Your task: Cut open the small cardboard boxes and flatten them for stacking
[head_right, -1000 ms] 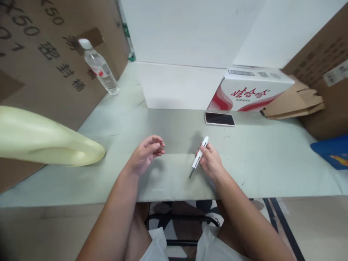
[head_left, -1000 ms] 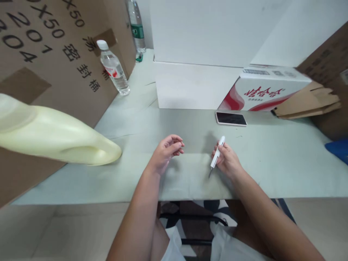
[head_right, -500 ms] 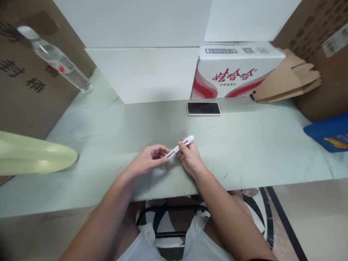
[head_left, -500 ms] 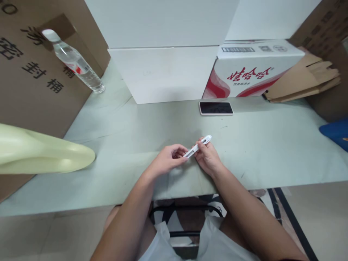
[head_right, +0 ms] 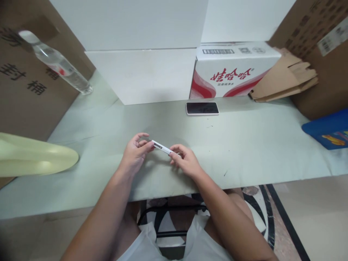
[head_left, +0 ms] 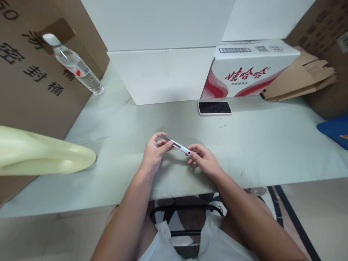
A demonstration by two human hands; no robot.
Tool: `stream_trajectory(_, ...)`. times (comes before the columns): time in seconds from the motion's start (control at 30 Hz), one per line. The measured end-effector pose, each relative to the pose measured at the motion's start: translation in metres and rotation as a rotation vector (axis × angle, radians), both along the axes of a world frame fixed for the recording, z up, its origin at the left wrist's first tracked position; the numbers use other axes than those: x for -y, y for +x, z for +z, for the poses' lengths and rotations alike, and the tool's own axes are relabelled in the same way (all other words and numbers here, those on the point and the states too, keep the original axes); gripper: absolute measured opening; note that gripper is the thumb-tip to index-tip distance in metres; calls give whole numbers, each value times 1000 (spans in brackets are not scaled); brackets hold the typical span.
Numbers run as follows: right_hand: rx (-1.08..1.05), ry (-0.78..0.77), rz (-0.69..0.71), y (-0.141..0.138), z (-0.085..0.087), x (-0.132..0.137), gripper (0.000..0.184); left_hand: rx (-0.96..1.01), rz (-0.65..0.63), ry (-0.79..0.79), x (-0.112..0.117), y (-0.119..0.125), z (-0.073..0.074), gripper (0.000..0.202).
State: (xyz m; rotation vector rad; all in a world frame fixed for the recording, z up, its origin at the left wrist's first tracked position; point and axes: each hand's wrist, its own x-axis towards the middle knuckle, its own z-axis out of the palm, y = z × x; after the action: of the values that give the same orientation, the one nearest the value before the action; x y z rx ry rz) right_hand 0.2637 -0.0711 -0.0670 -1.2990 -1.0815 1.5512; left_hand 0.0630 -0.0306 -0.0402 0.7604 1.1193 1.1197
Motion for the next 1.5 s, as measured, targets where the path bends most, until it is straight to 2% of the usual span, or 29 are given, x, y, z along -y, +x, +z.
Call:
stream_trajectory(0.1,120,48,111,-4,1,1,35,12,-24,10,1,8,-4,57)
stream_trajectory(0.23,234,130,146,-4,-2,0,40,14,-74,28,2,17,-8,47)
stream_trajectory(0.4,287,158,190,-2,-6,1,47,-2,-84,42,3,19,-10,38)
stream_trajectory(0.93,265,185,246,5,-4,0,56,7,-114,58,4,20,-11,34)
stream_trajectory(1.13,266,188,237,4,-4,1,56,30,-108,24,5,20,-9,41)
stream_trajectory(1.33,272,177,224,4,-5,1,55,-30,-36,82,5,20,-7,29)
stream_trajectory(1.5,263,163,217,5,-5,1,58,-47,-27,83,5,21,-5,24)
